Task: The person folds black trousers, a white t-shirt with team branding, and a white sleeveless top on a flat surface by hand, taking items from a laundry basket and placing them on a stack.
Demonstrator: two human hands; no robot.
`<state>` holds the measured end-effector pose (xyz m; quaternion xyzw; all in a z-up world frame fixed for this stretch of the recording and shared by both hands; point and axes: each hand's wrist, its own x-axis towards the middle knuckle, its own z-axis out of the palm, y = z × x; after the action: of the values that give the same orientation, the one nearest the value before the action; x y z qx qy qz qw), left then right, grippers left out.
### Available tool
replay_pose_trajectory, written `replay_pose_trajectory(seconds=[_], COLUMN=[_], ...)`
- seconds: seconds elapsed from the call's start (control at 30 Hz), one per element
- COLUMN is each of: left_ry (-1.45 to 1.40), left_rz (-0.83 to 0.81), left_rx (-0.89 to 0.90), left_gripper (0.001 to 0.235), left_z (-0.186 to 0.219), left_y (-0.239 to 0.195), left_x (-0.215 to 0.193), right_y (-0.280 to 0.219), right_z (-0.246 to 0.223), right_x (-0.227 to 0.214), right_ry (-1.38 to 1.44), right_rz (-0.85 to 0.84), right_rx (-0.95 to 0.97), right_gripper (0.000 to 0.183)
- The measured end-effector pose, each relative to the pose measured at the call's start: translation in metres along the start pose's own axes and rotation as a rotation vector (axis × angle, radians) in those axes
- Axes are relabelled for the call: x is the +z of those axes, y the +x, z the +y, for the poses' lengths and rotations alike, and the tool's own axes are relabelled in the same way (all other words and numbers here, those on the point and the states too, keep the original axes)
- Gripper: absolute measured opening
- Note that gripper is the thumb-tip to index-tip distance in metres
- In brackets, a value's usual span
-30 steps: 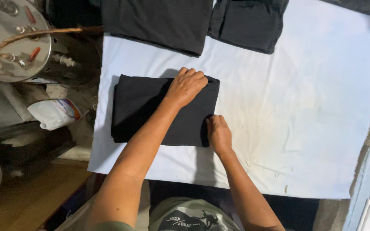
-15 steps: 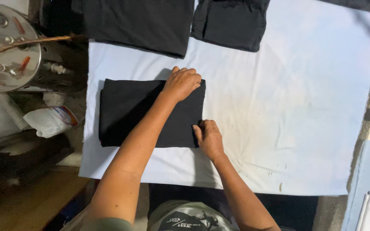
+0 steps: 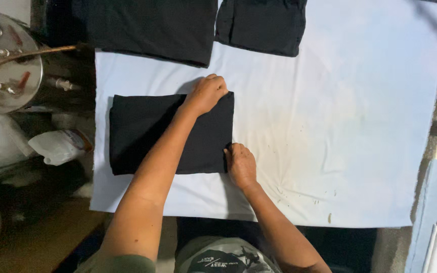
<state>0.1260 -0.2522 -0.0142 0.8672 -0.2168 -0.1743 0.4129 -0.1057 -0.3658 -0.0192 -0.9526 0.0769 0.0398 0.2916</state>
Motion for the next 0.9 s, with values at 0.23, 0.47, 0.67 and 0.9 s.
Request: replay_pose_trajectory(seconds=[0.23, 0.47, 0.67, 0.9], left_ry=[0.411, 0.799, 0.567, 0.642], left_rz=[-0.045, -0.132, -0.262, -0.270], left_rx=[0.294, 0.464, 0.177, 0.066], left_gripper=[0.010, 0.018, 0.016, 0.019], left_z=[0.004, -0.008, 0.009, 0.010], left_y=[-0.004, 0.005, 0.006, 0.007], left_x=[-0.001, 0.026, 0.005, 0.017], right_y=[0.001, 0.001, 0.001, 0.004], right_z=[0.000, 0.001, 0.004, 0.003], right_x=[-0.004, -0.003, -0.001, -0.002], right_ry=[0.060, 0.045, 0.040, 0.024], right_rz=[0.060, 0.040, 0.063, 0.047], right_rx=[-0.056, -0.047, -0.060, -0.069], right_gripper=[0.018, 0.018, 0.019, 0.020])
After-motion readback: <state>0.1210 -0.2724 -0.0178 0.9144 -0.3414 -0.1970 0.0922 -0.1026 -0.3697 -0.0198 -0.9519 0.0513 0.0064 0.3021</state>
